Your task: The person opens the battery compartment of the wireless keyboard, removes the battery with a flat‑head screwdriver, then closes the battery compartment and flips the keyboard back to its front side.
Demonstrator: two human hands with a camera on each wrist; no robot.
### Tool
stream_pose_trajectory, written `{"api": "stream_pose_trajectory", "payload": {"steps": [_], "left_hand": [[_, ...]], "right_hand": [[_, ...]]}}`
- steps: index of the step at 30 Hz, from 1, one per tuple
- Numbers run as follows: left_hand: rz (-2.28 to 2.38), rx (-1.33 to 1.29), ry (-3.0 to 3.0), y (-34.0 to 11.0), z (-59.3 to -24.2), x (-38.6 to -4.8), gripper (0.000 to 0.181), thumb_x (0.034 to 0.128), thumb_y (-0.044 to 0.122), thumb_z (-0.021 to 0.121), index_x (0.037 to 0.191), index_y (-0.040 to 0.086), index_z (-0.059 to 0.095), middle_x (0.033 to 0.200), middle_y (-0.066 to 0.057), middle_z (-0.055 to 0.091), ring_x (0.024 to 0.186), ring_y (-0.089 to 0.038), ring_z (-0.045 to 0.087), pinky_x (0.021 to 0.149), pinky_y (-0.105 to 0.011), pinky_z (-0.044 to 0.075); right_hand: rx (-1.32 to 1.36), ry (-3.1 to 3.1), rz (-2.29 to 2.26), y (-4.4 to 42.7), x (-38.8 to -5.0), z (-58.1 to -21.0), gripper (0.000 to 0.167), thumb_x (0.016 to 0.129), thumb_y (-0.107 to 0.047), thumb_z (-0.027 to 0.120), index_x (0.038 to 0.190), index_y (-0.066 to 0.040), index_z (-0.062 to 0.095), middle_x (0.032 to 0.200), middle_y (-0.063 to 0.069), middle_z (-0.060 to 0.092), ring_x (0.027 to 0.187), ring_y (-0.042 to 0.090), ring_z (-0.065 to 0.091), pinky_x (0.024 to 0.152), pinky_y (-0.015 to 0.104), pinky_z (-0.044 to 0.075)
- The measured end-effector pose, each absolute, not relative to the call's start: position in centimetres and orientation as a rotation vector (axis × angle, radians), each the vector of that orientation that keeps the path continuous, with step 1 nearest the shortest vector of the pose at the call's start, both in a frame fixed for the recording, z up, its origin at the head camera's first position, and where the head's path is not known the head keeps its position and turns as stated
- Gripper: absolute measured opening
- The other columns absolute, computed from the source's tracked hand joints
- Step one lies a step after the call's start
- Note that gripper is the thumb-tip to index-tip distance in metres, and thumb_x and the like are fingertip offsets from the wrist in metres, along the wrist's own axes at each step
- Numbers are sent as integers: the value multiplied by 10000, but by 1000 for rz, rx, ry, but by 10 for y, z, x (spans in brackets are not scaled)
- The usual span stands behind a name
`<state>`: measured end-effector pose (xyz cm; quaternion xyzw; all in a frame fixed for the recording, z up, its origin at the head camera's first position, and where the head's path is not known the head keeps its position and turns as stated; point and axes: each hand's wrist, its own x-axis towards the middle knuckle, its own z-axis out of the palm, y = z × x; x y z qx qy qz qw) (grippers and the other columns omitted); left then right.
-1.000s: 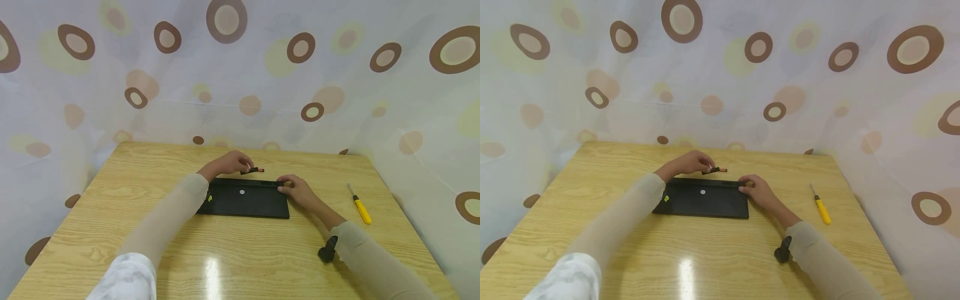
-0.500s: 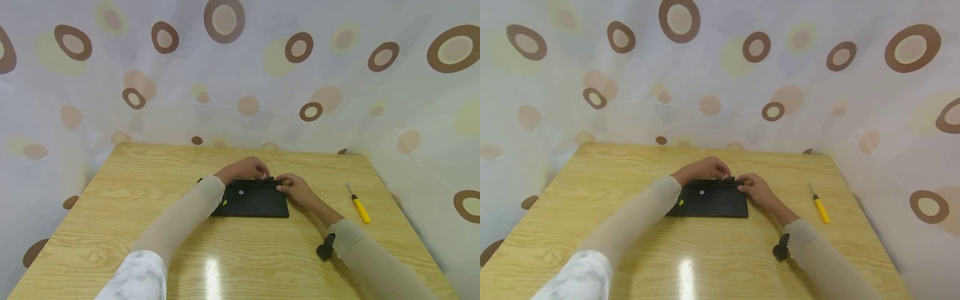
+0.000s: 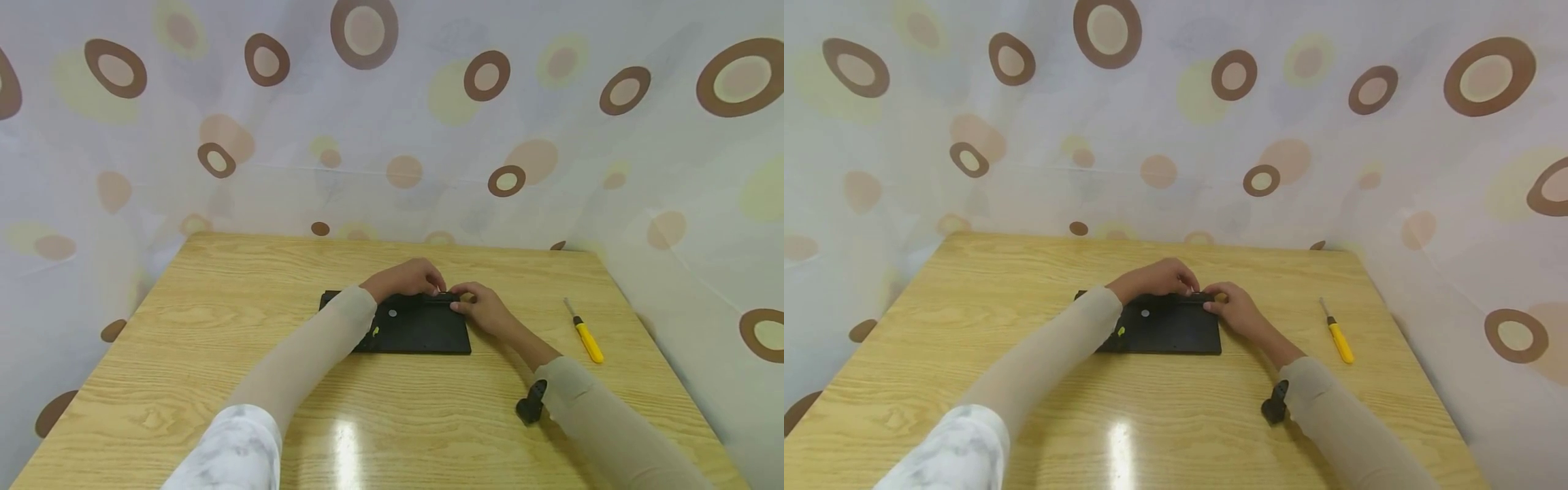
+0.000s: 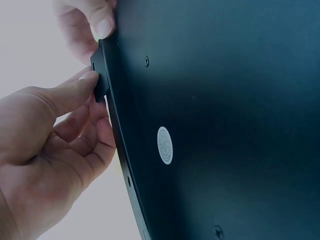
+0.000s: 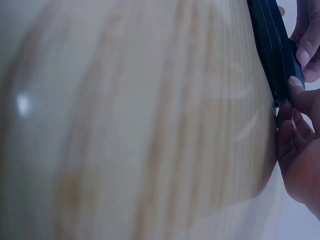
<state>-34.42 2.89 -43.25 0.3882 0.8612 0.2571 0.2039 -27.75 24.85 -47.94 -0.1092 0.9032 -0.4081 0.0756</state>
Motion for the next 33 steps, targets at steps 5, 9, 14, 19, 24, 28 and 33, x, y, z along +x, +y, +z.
{"api": "stream_pose_trajectory", "payload": {"steps": [5,9,14,19,24,28,33], "left_hand": [[744,1069,2398,29,-433,-345,247,997,114,634,1221,97,736,1237,-72,716,1129,-208,672,922,-306,541],[746,1076,2399,28,-434,-345,240,990,113,643,1206,94,745,1218,-73,724,1104,-203,679,905,-292,541],[793,1074,2398,27,-437,-345,219,984,115,654,1178,93,752,1170,-68,733,1036,-186,685,873,-277,537],[884,1036,2379,26,-440,-343,165,965,92,677,1105,74,763,1115,-77,739,990,-186,685,852,-271,534],[937,1015,2360,25,-442,-343,155,962,76,677,1094,60,756,1112,-90,735,1002,-196,682,858,-271,532],[950,998,2347,25,-443,-342,166,978,80,657,1120,57,741,1126,-93,724,1013,-199,671,861,-278,524],[946,997,2335,24,-443,-341,185,987,86,644,1146,46,730,1145,-103,718,1028,-207,668,879,-284,523]], "right_hand": [[-343,2713,-1218,248,-277,-478,336,992,-202,661,1300,-71,628,1348,186,569,971,262,614,807,346,476],[-349,2707,-1216,247,-277,-476,334,992,-202,661,1300,-76,631,1371,191,555,970,260,617,808,344,477],[-331,2697,-1226,247,-276,-475,333,992,-189,660,1304,-75,628,1373,192,549,954,261,612,794,341,476],[-333,2695,-1229,247,-278,-478,330,991,-181,660,1302,-74,631,1362,191,553,935,257,607,779,332,478],[-328,2708,-1227,247,-278,-479,320,990,-184,663,1293,-86,635,1326,172,572,921,253,599,768,335,477],[-336,2704,-1229,247,-278,-479,312,995,-178,654,1293,-88,632,1304,163,578,904,250,582,771,345,471],[-335,2703,-1238,246,-276,-479,308,993,-171,657,1288,-84,634,1285,162,579,867,232,578,755,336,472]]}}
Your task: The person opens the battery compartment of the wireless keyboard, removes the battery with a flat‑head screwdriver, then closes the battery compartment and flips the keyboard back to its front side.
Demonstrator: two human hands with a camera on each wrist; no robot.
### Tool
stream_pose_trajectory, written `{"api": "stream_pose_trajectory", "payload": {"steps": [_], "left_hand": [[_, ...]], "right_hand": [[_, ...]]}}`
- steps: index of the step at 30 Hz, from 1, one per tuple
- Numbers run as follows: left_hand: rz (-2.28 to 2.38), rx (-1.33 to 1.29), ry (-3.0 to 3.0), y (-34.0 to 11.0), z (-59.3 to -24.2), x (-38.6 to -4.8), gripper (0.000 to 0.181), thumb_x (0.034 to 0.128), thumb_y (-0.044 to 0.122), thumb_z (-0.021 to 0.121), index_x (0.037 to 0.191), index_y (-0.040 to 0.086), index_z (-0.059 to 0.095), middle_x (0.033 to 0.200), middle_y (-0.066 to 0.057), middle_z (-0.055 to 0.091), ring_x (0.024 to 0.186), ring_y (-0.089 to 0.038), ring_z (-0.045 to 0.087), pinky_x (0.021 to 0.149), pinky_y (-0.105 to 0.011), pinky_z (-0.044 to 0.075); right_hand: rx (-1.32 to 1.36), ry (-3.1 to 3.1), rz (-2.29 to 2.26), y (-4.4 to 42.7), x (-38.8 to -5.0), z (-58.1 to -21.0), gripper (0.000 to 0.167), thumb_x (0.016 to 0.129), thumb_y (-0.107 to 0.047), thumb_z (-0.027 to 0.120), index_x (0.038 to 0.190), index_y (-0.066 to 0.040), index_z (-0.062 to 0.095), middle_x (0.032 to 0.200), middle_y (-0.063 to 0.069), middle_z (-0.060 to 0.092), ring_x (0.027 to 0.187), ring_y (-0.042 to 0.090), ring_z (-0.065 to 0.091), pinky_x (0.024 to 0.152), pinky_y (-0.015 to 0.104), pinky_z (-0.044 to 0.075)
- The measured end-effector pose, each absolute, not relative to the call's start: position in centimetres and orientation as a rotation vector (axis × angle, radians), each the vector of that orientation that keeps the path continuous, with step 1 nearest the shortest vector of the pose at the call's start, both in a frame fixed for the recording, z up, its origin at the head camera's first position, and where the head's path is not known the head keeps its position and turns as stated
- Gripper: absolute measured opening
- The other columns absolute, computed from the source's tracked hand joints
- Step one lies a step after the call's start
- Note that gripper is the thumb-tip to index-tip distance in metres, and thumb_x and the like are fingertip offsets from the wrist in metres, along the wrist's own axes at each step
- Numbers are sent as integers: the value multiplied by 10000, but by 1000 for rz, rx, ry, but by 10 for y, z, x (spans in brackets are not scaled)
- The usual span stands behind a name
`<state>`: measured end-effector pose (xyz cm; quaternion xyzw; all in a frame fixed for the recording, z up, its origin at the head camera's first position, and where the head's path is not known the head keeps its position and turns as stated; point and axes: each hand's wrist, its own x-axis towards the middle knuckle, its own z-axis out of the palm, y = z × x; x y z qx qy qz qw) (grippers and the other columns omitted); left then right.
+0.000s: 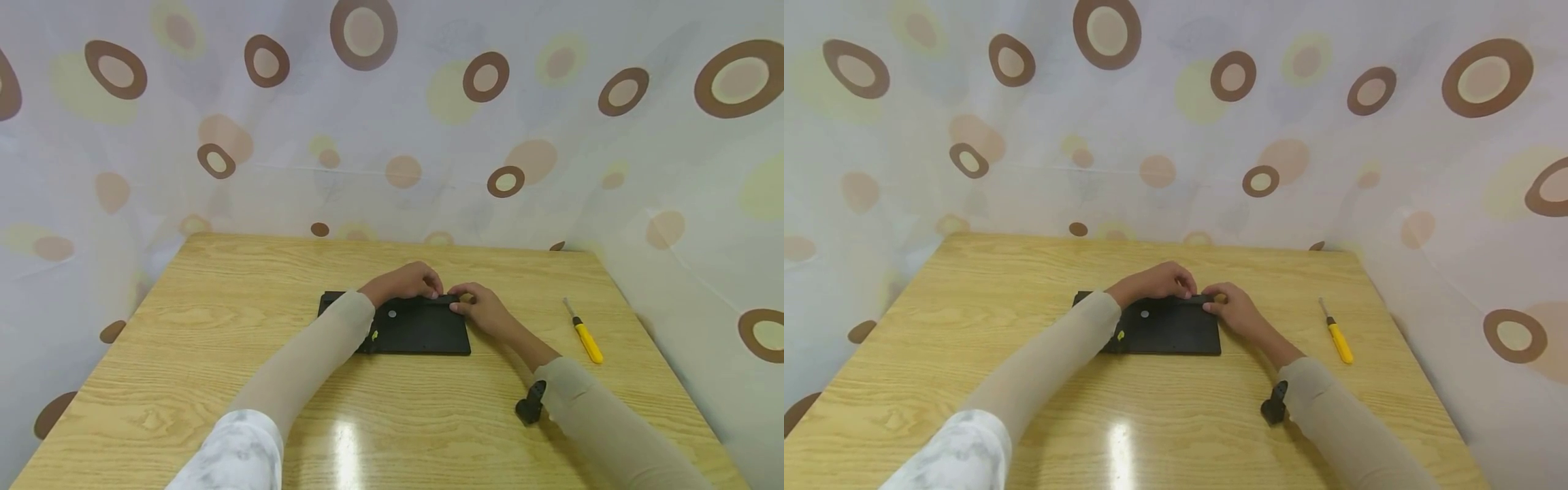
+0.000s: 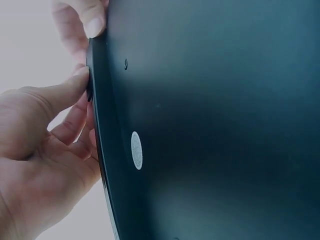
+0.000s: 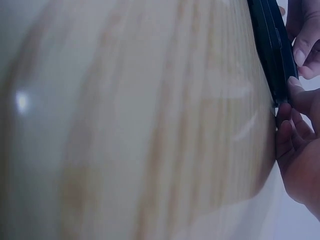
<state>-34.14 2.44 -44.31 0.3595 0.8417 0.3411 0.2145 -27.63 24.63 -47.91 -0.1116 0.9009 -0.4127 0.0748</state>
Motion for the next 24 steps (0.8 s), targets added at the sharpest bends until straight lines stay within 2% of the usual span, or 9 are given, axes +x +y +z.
{"api": "stream_pose_trajectory", "payload": {"steps": [14,24], "left_hand": [[982,932,2312,24,-452,-343,196,976,94,657,1138,43,755,1115,-109,740,935,-170,678,830,-267,531],[856,1016,2373,28,-446,-343,180,994,124,642,1143,61,721,1134,-93,722,1021,-199,660,892,-306,515]], "right_hand": [[-334,2706,-1235,247,-277,-483,305,988,-159,662,1279,-71,637,1280,174,581,877,233,582,760,334,465],[-289,2682,-1244,249,-273,-475,358,987,-189,668,1320,-68,616,1338,185,565,937,253,613,790,333,483]]}}
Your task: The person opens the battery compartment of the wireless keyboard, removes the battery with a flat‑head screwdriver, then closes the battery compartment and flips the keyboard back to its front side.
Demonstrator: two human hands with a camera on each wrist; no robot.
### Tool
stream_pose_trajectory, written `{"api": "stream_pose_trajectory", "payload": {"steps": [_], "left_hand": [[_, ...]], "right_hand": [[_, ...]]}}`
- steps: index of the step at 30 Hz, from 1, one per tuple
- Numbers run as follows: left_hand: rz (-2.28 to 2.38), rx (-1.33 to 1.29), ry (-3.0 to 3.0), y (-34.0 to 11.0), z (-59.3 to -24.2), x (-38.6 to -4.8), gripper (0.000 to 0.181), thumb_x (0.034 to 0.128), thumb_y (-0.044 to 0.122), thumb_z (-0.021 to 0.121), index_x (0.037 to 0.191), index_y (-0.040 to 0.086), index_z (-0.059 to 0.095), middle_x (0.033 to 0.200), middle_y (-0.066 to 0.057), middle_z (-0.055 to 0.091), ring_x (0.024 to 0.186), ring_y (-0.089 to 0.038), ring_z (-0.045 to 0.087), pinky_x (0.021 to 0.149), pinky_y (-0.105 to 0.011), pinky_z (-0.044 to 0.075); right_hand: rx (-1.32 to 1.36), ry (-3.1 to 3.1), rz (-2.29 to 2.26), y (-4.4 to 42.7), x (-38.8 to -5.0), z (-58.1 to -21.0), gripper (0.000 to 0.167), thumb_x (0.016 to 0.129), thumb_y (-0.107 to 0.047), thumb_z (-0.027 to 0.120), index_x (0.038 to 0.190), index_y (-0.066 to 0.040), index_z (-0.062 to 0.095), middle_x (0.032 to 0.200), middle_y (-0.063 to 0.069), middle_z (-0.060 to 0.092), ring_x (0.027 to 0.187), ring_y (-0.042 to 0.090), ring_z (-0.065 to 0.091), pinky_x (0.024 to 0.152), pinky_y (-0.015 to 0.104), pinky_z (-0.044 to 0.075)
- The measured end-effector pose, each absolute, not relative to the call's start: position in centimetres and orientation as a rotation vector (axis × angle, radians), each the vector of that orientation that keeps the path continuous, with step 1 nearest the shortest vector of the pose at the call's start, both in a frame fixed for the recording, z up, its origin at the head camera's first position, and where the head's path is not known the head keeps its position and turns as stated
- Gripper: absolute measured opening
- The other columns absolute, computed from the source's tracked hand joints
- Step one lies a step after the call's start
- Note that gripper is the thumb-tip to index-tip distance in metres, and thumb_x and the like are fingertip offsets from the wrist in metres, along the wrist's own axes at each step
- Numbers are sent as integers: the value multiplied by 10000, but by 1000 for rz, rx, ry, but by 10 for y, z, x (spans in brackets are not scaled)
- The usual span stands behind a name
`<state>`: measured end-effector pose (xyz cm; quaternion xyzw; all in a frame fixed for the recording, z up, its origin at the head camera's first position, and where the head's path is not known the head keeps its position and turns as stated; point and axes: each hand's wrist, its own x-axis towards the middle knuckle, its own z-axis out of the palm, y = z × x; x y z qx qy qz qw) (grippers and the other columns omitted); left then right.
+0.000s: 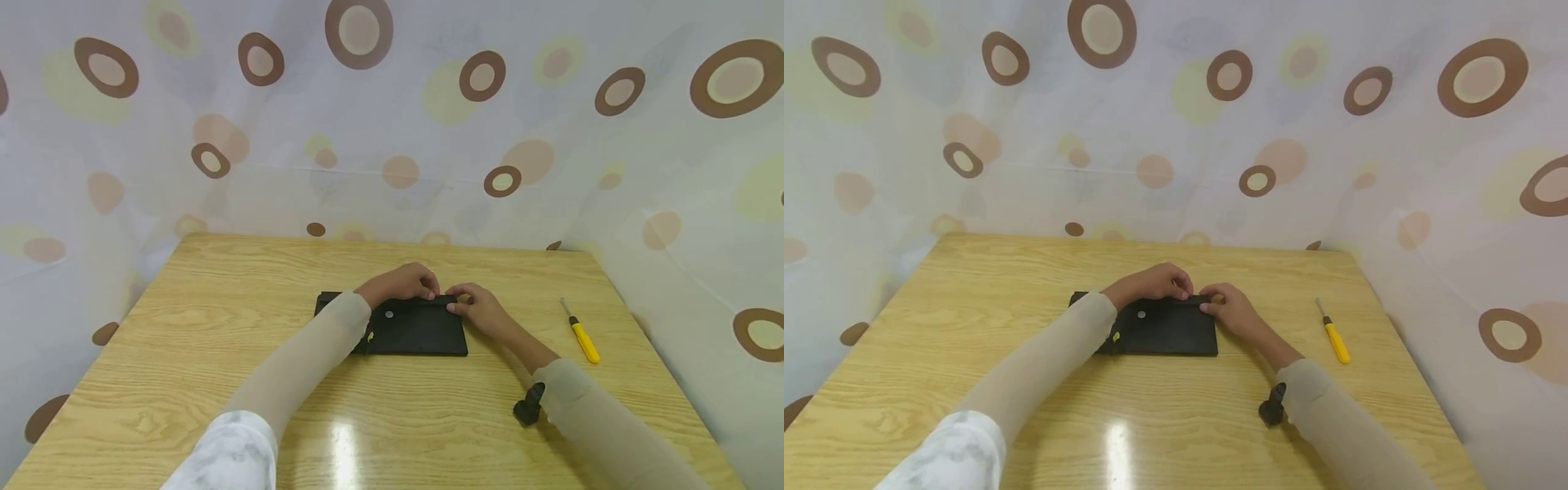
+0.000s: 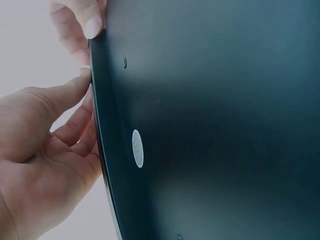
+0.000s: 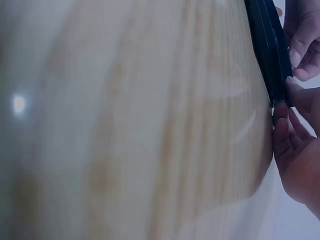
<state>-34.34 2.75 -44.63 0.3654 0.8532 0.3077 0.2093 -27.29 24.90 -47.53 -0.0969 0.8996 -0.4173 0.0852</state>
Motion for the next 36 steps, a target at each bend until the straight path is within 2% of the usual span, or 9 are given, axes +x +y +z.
{"api": "stream_pose_trajectory", "payload": {"steps": [6,14,18,24,29,36], "left_hand": [[875,1002,2379,29,-445,-340,182,1005,134,630,1161,83,710,1141,-78,713,1027,-195,646,888,-311,503],[877,1012,2382,38,-443,-335,245,1003,179,643,1229,93,684,1135,-77,704,979,-184,645,839,-307,509],[869,1009,2387,44,-442,-332,263,1001,194,650,1246,102,675,1163,-79,686,979,-184,639,834,-306,511],[877,979,2378,52,-443,-330,334,989,203,669,1301,86,653,1170,-83,672,965,-180,636,817,-294,512],[840,974,2407,58,-445,-330,357,965,226,706,1293,93,663,1195,-86,668,1023,-193,633,843,-293,512],[786,981,2445,62,-445,-327,338,951,220,723,1260,90,681,1230,-90,678,1129,-211,624,930,-304,507]], "right_hand": [[-229,2682,-1289,255,-263,-473,406,984,-211,673,1347,-56,576,1302,183,595,1000,255,651,810,321,500],[-184,2636,-1281,261,-240,-469,367,985,-226,671,1302,-53,604,1270,148,633,1064,247,634,876,341,494],[-201,2646,-1235,260,-226,-466,338,979,-227,680,1272,-65,637,1267,129,648,1036,224,619,865,346,483],[-240,2612,-1262,258,-210,-463,337,967,-196,697,1257,-33,647,1220,153,660,915,191,604,762,312,490],[-223,2594,-1294,258,-202,-463,344,966,-180,696,1266,-21,640,1198,153,666,934,176,635,765,284,519],[-269,2642,-1301,256,-197,-465,283,955,-149,705,1205,-19,679,1190,169,659,951,193,639,777,274,522]]}}
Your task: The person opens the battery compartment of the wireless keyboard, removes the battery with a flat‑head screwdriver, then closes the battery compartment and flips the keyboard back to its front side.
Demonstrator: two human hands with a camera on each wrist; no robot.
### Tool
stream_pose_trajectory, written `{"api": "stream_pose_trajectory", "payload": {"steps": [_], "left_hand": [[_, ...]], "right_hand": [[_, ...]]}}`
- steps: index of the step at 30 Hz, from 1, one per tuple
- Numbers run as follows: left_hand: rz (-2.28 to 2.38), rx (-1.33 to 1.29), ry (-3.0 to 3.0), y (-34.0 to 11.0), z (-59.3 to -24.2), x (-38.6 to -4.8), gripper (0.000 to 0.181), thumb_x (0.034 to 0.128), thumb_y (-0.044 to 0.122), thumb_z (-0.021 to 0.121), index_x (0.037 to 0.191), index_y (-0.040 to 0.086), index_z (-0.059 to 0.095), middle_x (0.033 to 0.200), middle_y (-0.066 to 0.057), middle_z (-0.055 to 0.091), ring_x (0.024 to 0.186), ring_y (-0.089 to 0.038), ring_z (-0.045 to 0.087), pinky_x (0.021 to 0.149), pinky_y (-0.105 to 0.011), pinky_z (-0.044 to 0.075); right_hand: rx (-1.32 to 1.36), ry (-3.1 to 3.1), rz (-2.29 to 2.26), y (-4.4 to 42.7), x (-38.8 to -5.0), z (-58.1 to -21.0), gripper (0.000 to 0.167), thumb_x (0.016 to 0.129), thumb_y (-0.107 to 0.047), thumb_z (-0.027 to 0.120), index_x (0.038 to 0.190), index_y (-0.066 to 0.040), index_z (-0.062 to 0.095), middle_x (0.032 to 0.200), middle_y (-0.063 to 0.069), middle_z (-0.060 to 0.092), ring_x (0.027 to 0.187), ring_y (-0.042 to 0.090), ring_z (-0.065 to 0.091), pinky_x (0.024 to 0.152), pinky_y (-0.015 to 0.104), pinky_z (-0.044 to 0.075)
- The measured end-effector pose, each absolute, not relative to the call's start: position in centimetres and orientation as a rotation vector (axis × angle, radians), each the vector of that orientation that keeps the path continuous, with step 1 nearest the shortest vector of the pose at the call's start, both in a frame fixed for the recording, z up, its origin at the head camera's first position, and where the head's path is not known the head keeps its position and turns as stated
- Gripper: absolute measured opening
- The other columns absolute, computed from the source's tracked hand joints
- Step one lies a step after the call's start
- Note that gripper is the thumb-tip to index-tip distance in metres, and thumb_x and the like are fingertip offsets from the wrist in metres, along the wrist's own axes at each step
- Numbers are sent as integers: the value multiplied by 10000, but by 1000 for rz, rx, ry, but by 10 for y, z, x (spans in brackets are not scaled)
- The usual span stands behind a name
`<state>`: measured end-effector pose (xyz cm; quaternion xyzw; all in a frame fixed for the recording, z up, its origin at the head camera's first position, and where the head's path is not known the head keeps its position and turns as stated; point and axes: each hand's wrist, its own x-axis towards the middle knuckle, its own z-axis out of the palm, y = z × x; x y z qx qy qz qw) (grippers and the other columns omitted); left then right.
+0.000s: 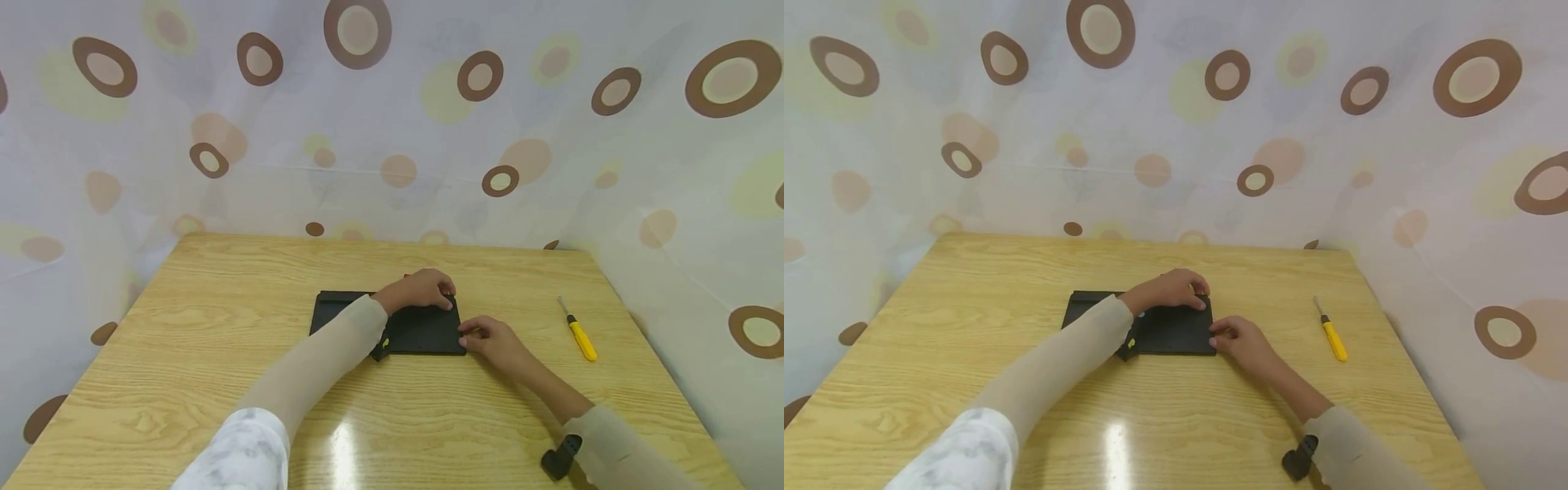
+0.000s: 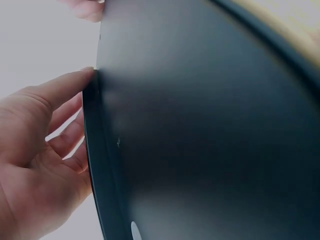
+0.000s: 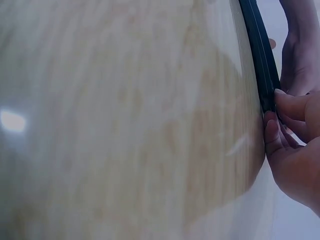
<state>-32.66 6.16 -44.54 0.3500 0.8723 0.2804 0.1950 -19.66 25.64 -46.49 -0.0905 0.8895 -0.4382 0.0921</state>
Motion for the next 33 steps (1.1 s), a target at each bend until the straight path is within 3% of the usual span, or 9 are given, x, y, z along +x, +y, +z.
{"api": "stream_pose_trajectory", "payload": {"steps": [11,16,21,28,33], "left_hand": [[772,1038,2521,59,-443,-328,340,963,261,703,1264,103,699,1211,-53,694,1069,-177,644,902,-297,519],[900,1031,2530,50,-434,-335,357,962,268,706,1271,90,698,1198,-34,693,1034,-168,640,859,-300,527],[1014,1001,2573,36,-413,-337,370,969,298,697,1288,112,687,1204,-25,685,1056,-180,626,875,-328,525],[1224,997,2651,17,-378,-332,341,968,309,697,1271,154,691,1146,-2,666,908,-150,617,763,-287,528],[1443,1001,2653,6,-358,-327,337,957,312,710,1249,145,698,1119,-5,669,891,-141,624,764,-287,531]], "right_hand": [[-225,2582,-1379,256,-193,-460,328,970,-158,686,1258,-7,649,1204,187,657,940,198,682,780,286,556],[-210,2450,-1537,260,-192,-452,404,996,-185,656,1349,-3,579,1271,230,630,995,284,727,869,365,589],[-284,2452,-1632,258,-195,-435,433,1000,-263,654,1380,-72,575,1214,210,688,1032,331,723,956,387,557],[-422,2552,-1766,250,-198,-401,409,990,-234,670,1361,-75,612,1115,111,730,986,107,725,919,221,547],[-542,2631,-1810,243,-198,-375,380,994,-208,664,1351,-83,630,1102,10,733,1007,76,706,905,189,541]]}}
